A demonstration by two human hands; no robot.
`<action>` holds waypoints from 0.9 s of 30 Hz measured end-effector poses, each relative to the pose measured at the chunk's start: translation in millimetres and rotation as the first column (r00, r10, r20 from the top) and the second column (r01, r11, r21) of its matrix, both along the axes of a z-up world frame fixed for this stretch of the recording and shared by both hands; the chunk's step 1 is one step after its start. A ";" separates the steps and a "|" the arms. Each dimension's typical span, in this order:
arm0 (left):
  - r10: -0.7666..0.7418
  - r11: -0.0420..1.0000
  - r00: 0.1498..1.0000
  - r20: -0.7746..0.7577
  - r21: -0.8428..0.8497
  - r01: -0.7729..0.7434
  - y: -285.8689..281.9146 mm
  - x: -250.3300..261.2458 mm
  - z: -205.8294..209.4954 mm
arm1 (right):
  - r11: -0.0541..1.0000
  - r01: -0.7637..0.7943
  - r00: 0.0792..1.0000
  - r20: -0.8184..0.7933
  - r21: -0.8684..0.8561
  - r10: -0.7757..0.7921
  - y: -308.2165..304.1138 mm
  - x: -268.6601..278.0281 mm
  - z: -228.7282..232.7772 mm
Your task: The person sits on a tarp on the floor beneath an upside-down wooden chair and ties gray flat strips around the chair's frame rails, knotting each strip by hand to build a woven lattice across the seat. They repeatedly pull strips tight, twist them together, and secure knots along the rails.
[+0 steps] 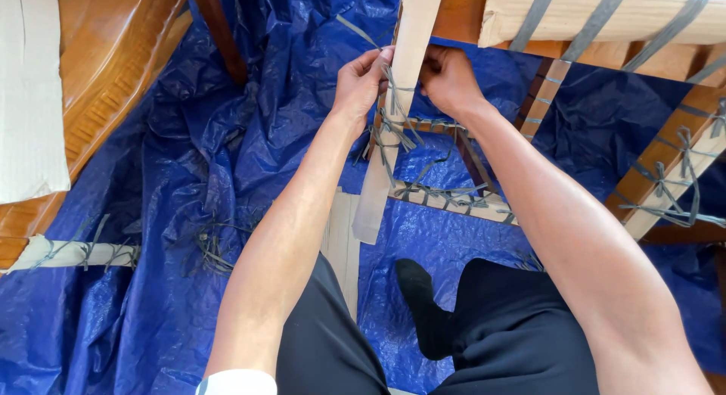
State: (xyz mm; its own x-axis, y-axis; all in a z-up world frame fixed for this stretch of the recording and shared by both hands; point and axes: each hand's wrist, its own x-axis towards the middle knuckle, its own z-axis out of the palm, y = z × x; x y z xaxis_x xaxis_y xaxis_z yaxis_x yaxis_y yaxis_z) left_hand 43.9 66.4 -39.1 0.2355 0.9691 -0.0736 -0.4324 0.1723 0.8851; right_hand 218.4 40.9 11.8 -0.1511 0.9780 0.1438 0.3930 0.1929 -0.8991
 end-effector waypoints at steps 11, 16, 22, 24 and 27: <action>0.230 0.961 0.970 -0.082 0.178 -0.213 -21.0 -10.3 26.1 | 0.947 0.164 0.962 -0.167 -0.275 -0.215 -62.6 1.3 36.1; 0.306 0.928 0.949 -0.081 0.246 -0.278 -23.2 -8.7 25.1 | 0.946 0.076 0.891 -0.405 -0.317 -0.207 -74.0 -1.5 62.3; 0.431 0.821 0.900 -0.058 0.439 -0.365 -38.6 -13.2 44.3 | 0.965 0.095 0.928 -0.328 -0.244 -0.175 -75.6 -6.5 63.5; 0.474 0.773 0.878 -0.070 0.510 -0.377 -49.9 -14.9 52.8 | 0.971 0.125 0.950 -0.258 -0.204 -0.176 -81.1 -11.5 65.5; 0.545 0.715 0.824 -0.152 0.598 -0.363 -66.4 -16.0 64.0 | 0.982 0.181 0.982 -0.040 -0.050 -0.183 -92.6 -18.6 70.4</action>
State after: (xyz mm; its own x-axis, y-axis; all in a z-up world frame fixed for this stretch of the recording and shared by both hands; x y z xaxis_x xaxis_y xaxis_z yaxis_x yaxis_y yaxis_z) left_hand 27.9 0.0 25.0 -0.1893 0.8535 0.4855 -0.0345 -0.4999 0.8654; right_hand 199.8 -51.7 82.2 0.0356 0.9943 0.1003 0.3769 0.0796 -0.9228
